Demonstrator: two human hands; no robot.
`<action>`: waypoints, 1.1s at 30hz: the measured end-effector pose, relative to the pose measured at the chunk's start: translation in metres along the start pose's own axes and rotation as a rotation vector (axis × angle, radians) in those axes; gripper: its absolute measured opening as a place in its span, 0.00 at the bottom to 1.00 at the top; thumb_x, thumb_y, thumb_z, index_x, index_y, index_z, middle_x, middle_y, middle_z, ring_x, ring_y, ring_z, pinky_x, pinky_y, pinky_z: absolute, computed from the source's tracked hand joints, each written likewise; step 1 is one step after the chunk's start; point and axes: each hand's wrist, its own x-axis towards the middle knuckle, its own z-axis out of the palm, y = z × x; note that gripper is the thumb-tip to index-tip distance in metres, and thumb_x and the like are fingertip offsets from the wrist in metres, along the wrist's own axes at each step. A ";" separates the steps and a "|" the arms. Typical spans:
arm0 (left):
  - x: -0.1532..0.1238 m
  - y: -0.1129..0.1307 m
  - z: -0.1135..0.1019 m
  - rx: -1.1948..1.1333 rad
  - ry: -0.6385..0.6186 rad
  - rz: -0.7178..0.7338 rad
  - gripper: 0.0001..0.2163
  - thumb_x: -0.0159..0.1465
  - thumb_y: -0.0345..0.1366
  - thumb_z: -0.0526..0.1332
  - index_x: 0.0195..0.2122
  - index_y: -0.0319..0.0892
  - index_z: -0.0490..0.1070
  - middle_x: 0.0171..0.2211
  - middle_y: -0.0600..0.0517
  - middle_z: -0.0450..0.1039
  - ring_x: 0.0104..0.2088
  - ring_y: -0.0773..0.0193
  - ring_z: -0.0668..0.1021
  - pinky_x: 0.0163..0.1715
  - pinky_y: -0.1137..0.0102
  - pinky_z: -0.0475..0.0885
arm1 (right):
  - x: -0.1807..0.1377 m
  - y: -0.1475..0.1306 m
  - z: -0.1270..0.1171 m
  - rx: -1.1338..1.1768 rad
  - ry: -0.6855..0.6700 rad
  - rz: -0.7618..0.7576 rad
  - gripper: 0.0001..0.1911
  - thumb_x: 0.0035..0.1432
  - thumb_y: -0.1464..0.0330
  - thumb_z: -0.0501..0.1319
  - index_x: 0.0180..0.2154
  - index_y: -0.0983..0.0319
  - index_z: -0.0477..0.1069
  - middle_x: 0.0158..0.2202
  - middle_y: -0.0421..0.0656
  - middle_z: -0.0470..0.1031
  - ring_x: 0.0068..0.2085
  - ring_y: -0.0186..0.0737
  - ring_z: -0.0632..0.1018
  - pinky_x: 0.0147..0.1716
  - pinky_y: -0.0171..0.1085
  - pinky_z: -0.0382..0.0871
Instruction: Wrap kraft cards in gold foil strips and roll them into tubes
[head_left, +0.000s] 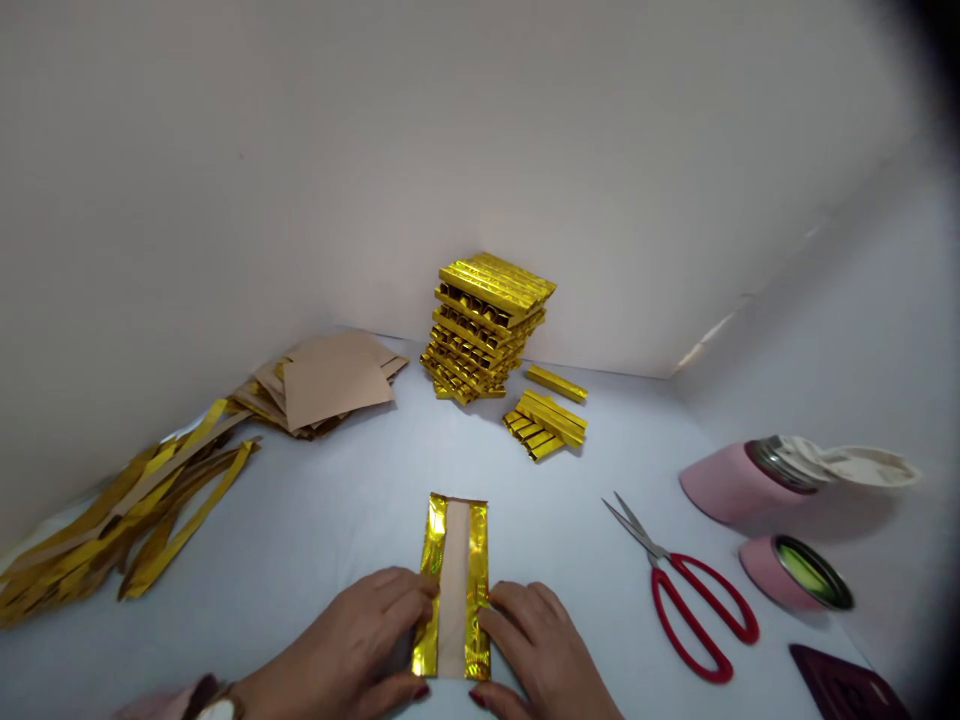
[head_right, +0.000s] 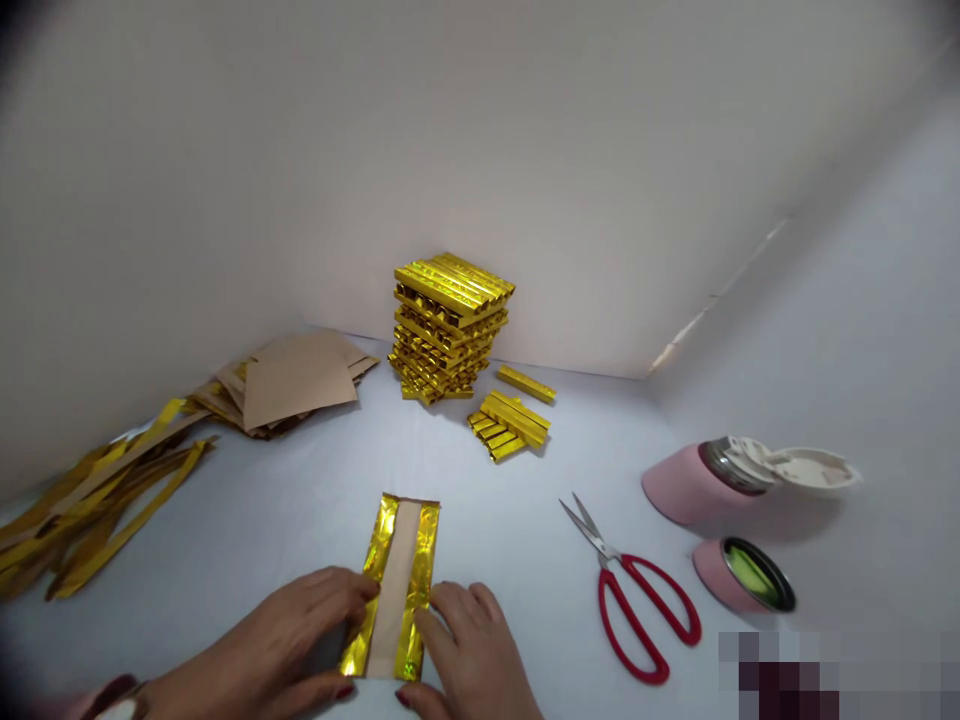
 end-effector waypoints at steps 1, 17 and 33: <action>-0.004 0.000 -0.001 0.008 -0.003 0.025 0.15 0.59 0.33 0.65 0.46 0.42 0.64 0.51 0.46 0.69 0.49 0.56 0.72 0.49 0.62 0.69 | -0.002 0.000 0.003 -0.030 0.040 -0.006 0.19 0.63 0.54 0.53 0.43 0.62 0.70 0.39 0.47 0.76 0.38 0.44 0.75 0.38 0.40 0.67; -0.004 -0.004 0.019 0.182 0.242 0.188 0.15 0.73 0.31 0.43 0.40 0.38 0.70 0.42 0.45 0.77 0.45 0.62 0.77 0.46 0.67 0.74 | -0.006 -0.005 0.023 -0.027 0.183 -0.052 0.15 0.65 0.75 0.49 0.26 0.62 0.66 0.22 0.40 0.68 0.24 0.36 0.67 0.26 0.36 0.60; -0.001 0.002 0.018 0.124 0.149 0.082 0.09 0.67 0.25 0.50 0.38 0.40 0.68 0.42 0.44 0.72 0.42 0.57 0.74 0.39 0.65 0.75 | -0.005 -0.005 0.024 0.016 0.119 0.069 0.12 0.63 0.77 0.48 0.30 0.61 0.65 0.25 0.41 0.69 0.27 0.39 0.68 0.28 0.37 0.62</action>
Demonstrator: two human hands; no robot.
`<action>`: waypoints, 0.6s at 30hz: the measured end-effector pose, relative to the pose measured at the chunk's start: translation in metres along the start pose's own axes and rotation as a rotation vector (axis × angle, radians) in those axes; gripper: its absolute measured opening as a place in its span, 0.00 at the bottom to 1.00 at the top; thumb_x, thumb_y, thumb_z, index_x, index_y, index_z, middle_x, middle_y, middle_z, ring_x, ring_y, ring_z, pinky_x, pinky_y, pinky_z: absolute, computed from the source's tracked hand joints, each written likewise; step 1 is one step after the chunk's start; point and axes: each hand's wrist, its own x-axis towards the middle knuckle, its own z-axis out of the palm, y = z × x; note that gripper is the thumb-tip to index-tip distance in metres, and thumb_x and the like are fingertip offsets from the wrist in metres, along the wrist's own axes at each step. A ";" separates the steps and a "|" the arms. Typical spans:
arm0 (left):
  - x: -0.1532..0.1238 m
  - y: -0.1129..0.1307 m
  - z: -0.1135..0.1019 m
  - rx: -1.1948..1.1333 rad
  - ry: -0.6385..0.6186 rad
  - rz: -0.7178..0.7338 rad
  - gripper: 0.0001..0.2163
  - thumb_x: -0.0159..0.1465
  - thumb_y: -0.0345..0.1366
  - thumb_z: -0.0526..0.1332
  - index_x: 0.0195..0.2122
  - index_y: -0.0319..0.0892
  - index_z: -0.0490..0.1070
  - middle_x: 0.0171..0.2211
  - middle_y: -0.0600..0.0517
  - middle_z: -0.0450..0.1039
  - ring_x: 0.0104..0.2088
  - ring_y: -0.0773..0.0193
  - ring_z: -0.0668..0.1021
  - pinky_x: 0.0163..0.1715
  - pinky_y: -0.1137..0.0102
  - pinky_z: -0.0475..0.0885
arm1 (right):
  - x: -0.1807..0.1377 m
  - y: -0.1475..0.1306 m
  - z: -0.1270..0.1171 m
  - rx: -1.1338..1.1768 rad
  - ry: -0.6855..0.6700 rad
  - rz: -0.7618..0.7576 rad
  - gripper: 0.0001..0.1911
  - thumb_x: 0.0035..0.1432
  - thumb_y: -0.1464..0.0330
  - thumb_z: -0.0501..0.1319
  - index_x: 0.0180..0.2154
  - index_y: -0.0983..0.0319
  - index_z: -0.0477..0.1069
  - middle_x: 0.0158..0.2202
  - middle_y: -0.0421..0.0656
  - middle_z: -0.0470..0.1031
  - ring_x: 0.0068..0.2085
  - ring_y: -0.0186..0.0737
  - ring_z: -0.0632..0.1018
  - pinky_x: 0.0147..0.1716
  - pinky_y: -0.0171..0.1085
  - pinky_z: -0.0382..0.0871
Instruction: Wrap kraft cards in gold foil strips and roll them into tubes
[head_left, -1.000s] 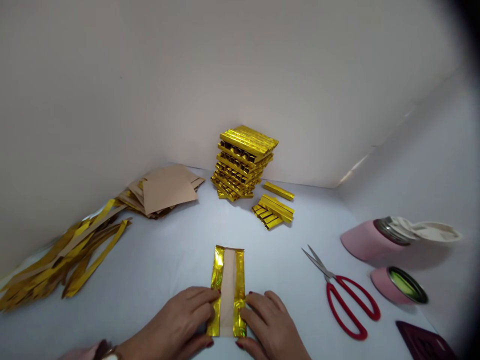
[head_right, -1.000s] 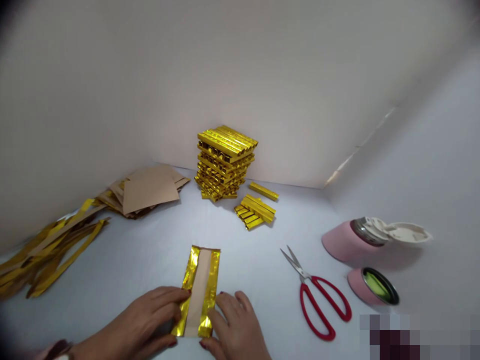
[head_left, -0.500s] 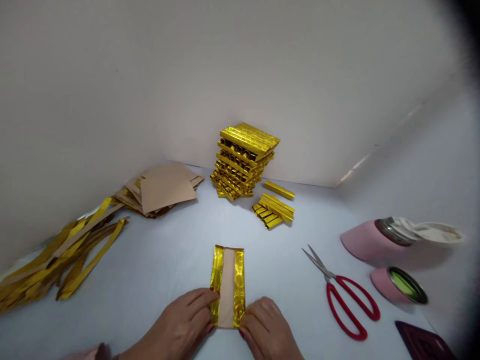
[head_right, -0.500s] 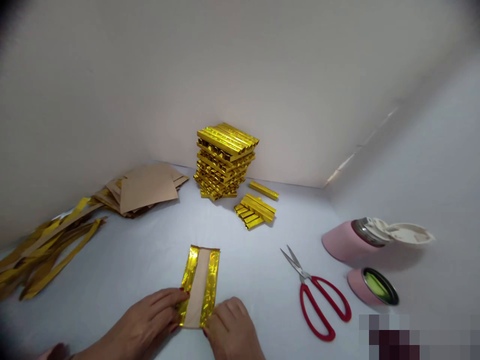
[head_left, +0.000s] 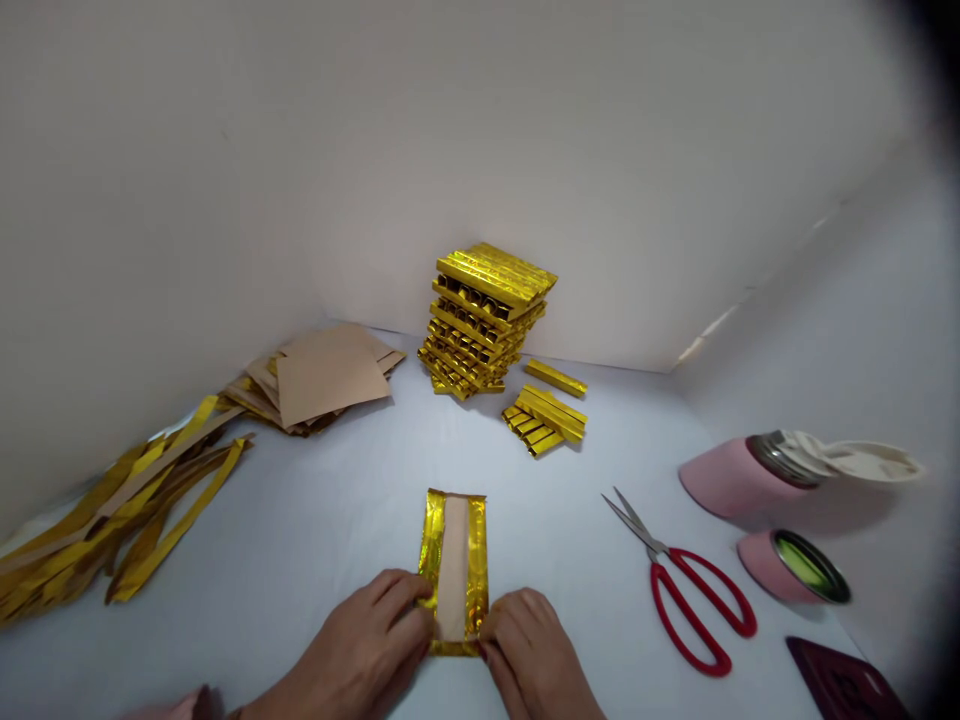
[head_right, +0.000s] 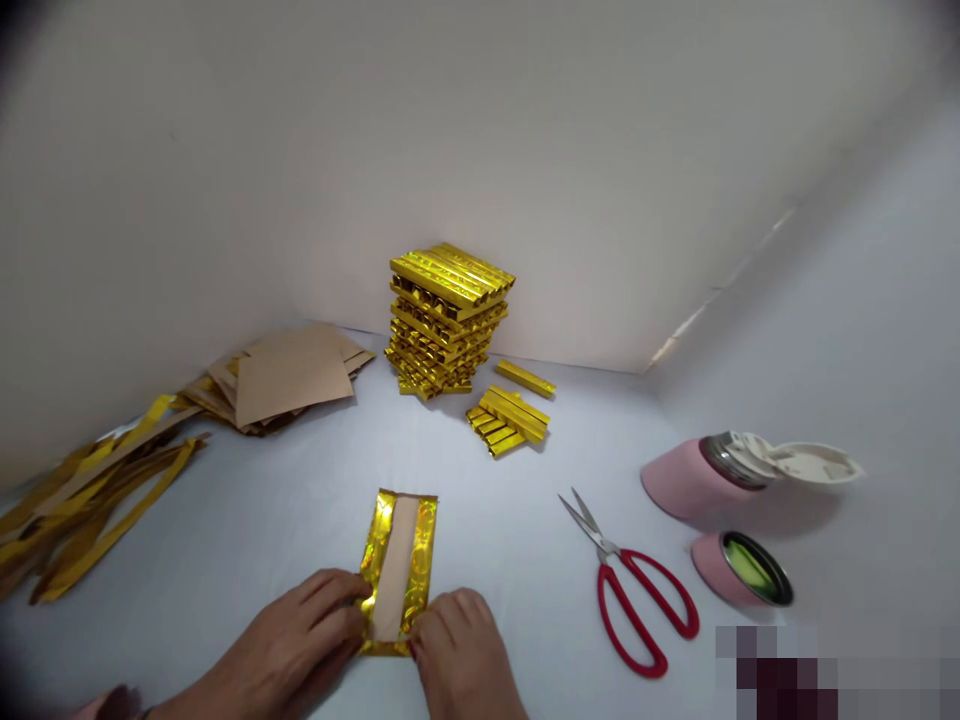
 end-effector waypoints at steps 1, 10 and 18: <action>0.000 -0.001 0.000 0.017 -0.029 0.024 0.09 0.67 0.26 0.50 0.40 0.41 0.68 0.44 0.45 0.71 0.43 0.57 0.73 0.39 0.64 0.75 | 0.000 0.000 0.000 0.003 0.011 -0.002 0.13 0.64 0.76 0.48 0.30 0.61 0.65 0.25 0.41 0.69 0.27 0.39 0.68 0.28 0.37 0.62; -0.003 0.001 -0.023 0.168 -0.168 0.120 0.18 0.61 0.36 0.64 0.52 0.41 0.67 0.52 0.44 0.71 0.51 0.53 0.71 0.50 0.61 0.70 | 0.000 -0.005 -0.004 -0.088 0.091 -0.030 0.18 0.68 0.73 0.45 0.33 0.61 0.72 0.24 0.42 0.72 0.25 0.39 0.70 0.26 0.37 0.63; 0.000 0.004 -0.027 0.229 -0.279 0.108 0.23 0.57 0.37 0.68 0.54 0.43 0.66 0.52 0.47 0.71 0.52 0.52 0.73 0.49 0.61 0.70 | -0.007 -0.010 0.007 -0.331 0.178 -0.239 0.18 0.64 0.81 0.47 0.33 0.63 0.73 0.25 0.41 0.77 0.24 0.37 0.74 0.31 0.39 0.65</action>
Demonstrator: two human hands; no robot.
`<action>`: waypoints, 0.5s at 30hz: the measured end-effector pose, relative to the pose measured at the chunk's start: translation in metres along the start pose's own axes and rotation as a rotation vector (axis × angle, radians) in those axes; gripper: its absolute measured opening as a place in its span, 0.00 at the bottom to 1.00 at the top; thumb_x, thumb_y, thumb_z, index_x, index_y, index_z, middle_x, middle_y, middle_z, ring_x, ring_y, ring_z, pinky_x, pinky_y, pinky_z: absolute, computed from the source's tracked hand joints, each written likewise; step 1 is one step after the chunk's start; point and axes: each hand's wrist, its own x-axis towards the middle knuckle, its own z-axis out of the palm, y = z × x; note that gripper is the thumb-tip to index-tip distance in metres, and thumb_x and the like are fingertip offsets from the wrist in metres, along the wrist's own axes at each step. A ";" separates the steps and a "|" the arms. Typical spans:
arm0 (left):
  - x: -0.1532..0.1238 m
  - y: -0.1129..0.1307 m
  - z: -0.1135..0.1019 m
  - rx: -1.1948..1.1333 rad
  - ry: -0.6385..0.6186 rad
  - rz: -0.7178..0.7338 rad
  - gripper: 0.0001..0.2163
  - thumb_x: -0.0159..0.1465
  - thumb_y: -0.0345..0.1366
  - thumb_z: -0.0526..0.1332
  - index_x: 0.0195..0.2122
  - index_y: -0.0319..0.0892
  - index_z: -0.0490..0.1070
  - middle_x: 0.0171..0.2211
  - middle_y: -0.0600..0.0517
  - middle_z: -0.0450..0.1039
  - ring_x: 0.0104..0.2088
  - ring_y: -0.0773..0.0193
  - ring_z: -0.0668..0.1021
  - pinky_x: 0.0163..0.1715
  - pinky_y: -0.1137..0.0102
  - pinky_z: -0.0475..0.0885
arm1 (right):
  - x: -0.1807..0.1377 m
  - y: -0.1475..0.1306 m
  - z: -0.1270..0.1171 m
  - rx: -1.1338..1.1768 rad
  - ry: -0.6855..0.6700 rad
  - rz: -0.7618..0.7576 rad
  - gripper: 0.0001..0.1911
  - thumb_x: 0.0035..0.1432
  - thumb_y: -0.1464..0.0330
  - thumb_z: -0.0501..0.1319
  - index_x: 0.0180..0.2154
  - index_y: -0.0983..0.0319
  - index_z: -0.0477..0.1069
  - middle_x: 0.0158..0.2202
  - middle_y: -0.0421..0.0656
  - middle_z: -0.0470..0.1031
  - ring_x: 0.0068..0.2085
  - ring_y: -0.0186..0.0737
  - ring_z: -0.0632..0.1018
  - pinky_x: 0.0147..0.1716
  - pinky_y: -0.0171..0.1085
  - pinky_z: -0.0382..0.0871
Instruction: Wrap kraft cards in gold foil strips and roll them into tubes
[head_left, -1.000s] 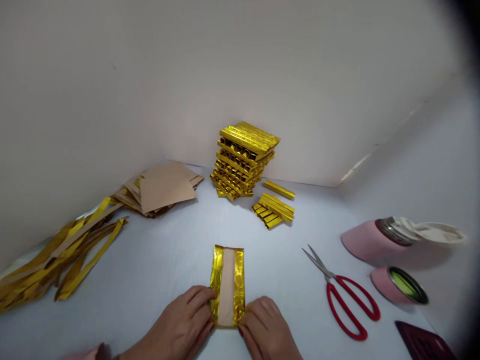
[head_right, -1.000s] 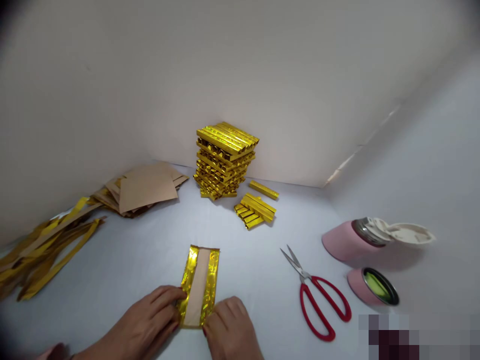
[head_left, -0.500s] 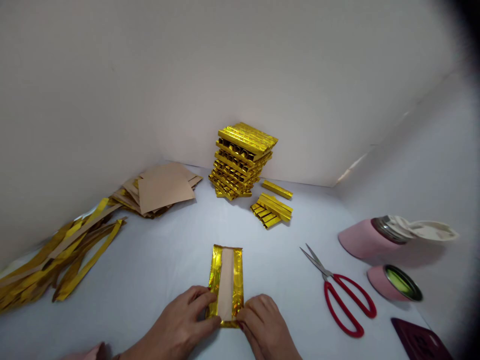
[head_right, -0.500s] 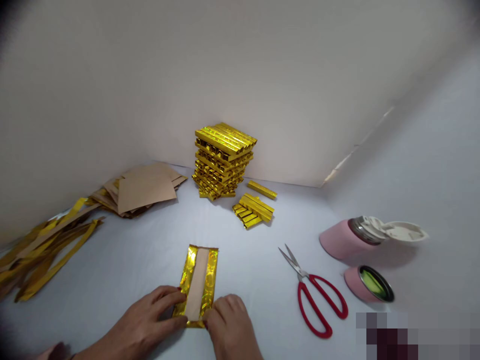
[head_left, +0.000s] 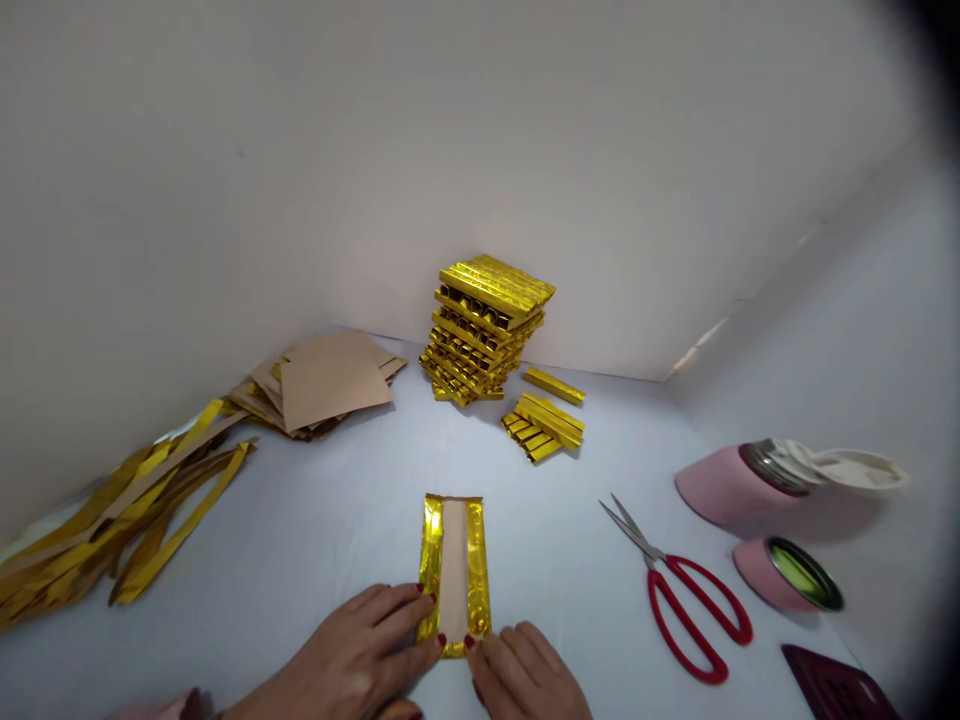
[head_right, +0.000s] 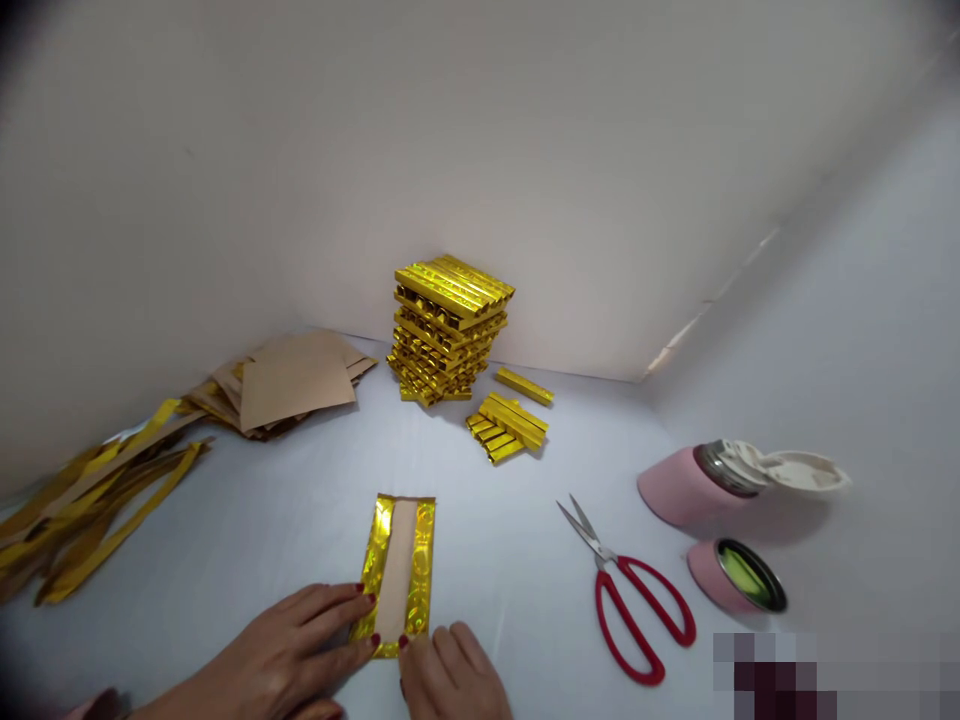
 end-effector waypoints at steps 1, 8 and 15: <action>0.000 0.000 0.000 0.007 -0.009 0.007 0.23 0.58 0.37 0.68 0.54 0.43 0.66 0.53 0.47 0.71 0.52 0.53 0.73 0.49 0.61 0.70 | -0.003 0.000 0.002 -0.011 -0.005 -0.002 0.17 0.65 0.80 0.48 0.34 0.63 0.73 0.26 0.40 0.77 0.25 0.38 0.74 0.33 0.40 0.66; -0.003 0.001 -0.001 -0.014 0.086 0.024 0.19 0.64 0.36 0.62 0.55 0.41 0.63 0.51 0.48 0.73 0.50 0.56 0.74 0.48 0.64 0.70 | -0.001 0.014 -0.001 -0.006 -0.083 0.025 0.21 0.68 0.76 0.42 0.37 0.61 0.74 0.32 0.40 0.79 0.32 0.40 0.76 0.41 0.44 0.62; 0.004 0.006 0.026 0.036 0.194 0.030 0.18 0.66 0.44 0.58 0.51 0.37 0.67 0.48 0.44 0.74 0.45 0.53 0.76 0.45 0.64 0.72 | 0.021 0.023 -0.001 0.061 -0.076 0.169 0.19 0.69 0.72 0.44 0.38 0.60 0.73 0.32 0.41 0.78 0.37 0.40 0.76 0.46 0.43 0.59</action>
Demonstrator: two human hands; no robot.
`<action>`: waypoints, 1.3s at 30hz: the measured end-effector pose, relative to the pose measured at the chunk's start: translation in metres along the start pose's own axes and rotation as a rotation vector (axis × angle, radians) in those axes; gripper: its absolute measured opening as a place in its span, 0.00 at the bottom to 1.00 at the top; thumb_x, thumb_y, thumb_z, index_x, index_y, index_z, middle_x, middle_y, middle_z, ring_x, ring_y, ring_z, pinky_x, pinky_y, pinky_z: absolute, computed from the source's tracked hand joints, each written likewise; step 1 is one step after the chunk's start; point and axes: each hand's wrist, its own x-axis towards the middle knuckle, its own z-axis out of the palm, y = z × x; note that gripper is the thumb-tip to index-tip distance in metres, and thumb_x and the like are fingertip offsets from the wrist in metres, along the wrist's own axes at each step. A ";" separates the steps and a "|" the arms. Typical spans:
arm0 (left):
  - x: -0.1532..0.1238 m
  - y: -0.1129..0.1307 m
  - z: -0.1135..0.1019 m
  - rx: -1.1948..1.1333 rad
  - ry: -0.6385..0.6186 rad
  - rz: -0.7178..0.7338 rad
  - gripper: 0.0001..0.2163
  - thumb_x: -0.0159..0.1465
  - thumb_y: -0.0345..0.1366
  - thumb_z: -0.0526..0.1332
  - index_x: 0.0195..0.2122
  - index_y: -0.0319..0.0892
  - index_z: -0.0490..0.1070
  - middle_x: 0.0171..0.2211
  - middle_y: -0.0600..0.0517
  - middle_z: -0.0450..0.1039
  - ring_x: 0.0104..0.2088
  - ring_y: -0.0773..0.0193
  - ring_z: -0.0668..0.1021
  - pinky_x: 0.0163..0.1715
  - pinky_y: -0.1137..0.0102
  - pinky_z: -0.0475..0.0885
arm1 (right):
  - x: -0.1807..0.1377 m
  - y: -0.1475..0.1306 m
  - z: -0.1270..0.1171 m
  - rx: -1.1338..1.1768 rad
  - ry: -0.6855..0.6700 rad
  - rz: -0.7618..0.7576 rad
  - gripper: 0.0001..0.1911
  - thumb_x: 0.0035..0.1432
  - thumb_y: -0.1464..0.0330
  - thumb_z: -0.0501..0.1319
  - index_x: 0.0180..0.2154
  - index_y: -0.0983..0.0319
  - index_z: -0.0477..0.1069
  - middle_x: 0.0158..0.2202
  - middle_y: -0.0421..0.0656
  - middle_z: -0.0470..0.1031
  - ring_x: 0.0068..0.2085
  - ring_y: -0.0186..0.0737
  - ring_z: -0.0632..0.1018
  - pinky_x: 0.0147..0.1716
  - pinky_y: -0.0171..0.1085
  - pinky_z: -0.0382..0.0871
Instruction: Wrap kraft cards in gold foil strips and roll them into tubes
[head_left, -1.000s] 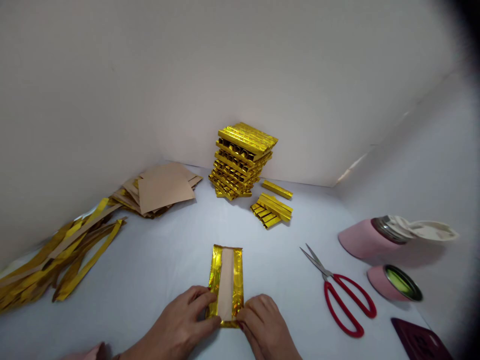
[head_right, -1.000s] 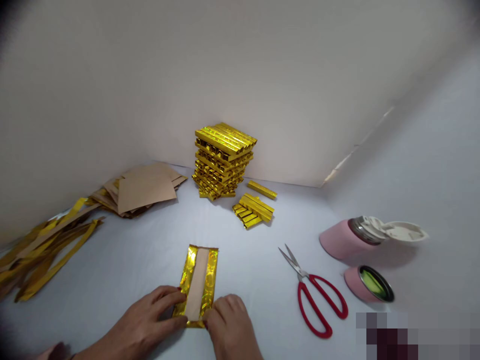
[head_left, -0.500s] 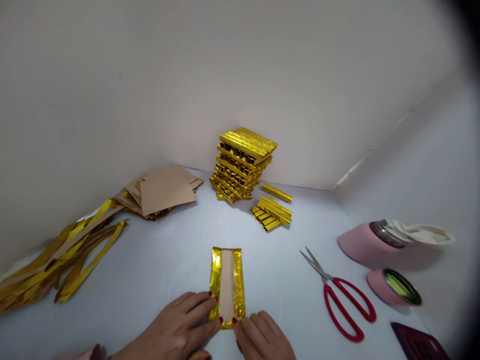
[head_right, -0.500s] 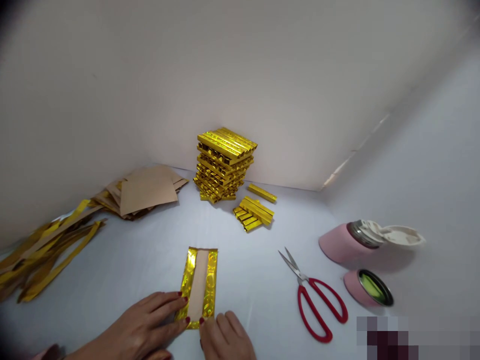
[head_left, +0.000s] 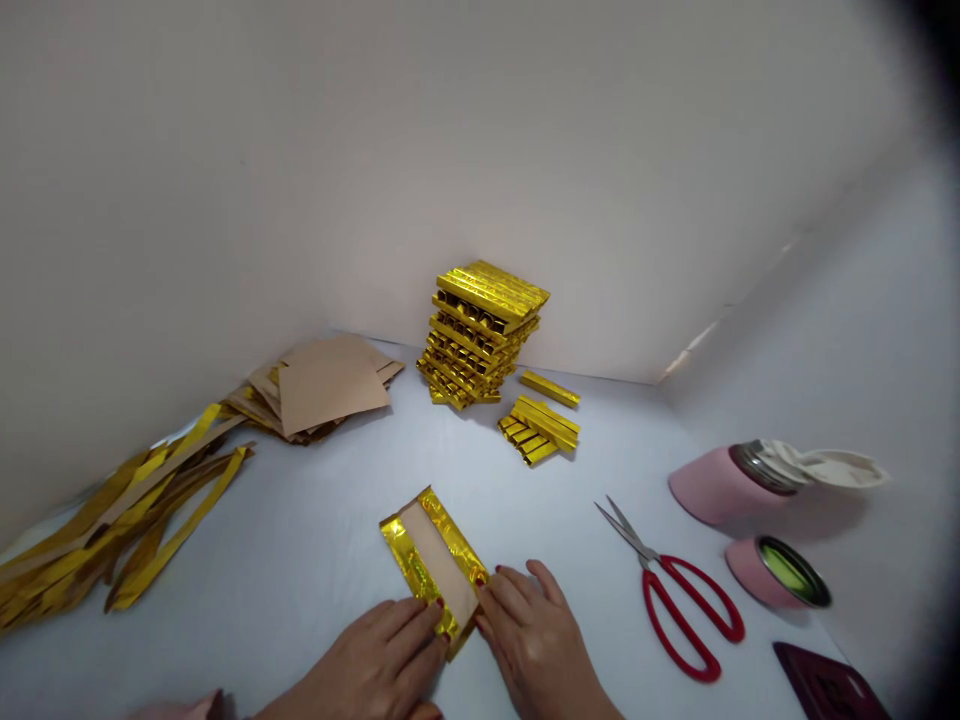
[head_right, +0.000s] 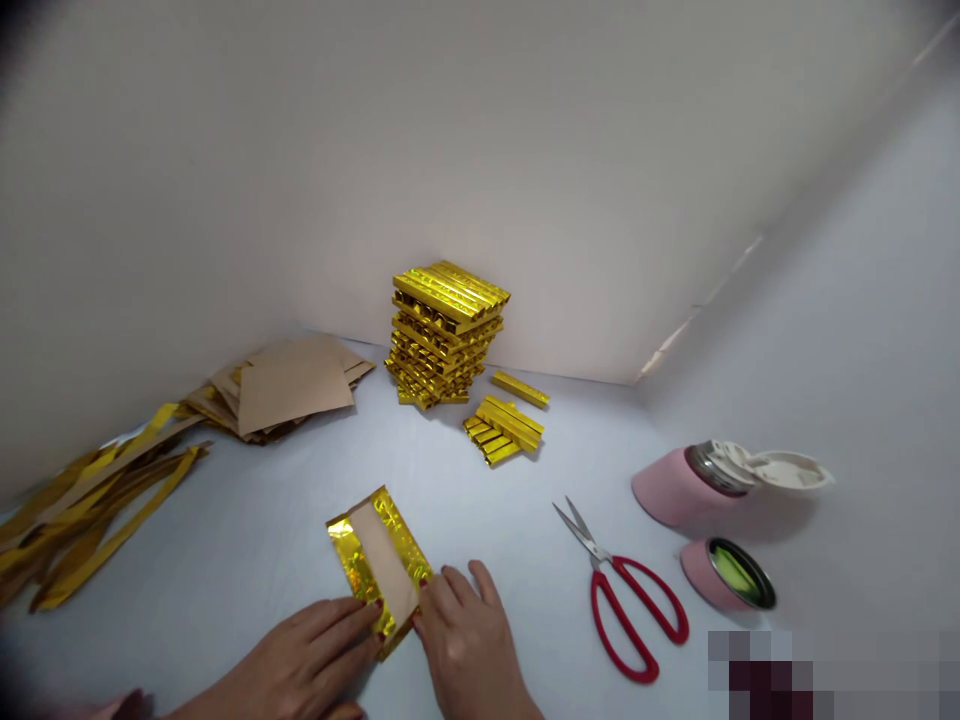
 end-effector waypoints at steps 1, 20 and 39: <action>0.000 0.000 0.002 0.005 -0.007 0.004 0.18 0.66 0.43 0.59 0.52 0.37 0.66 0.48 0.43 0.74 0.45 0.53 0.76 0.44 0.64 0.72 | 0.000 -0.001 0.001 0.006 0.016 0.024 0.17 0.69 0.71 0.46 0.38 0.59 0.73 0.32 0.41 0.78 0.37 0.40 0.76 0.46 0.43 0.59; 0.009 0.005 0.013 -0.010 0.004 0.002 0.16 0.64 0.45 0.61 0.48 0.40 0.67 0.40 0.46 0.73 0.38 0.55 0.74 0.37 0.65 0.71 | -0.010 -0.008 -0.001 -0.033 -0.060 0.100 0.24 0.68 0.59 0.42 0.44 0.63 0.72 0.36 0.47 0.77 0.37 0.46 0.75 0.44 0.45 0.58; -0.033 -0.053 -0.012 -0.073 0.336 -0.330 0.15 0.67 0.26 0.49 0.52 0.39 0.66 0.46 0.43 0.74 0.45 0.58 0.77 0.43 0.67 0.74 | -0.016 -0.010 0.008 0.034 0.046 0.024 0.20 0.68 0.58 0.46 0.37 0.59 0.73 0.33 0.41 0.79 0.34 0.40 0.76 0.43 0.42 0.57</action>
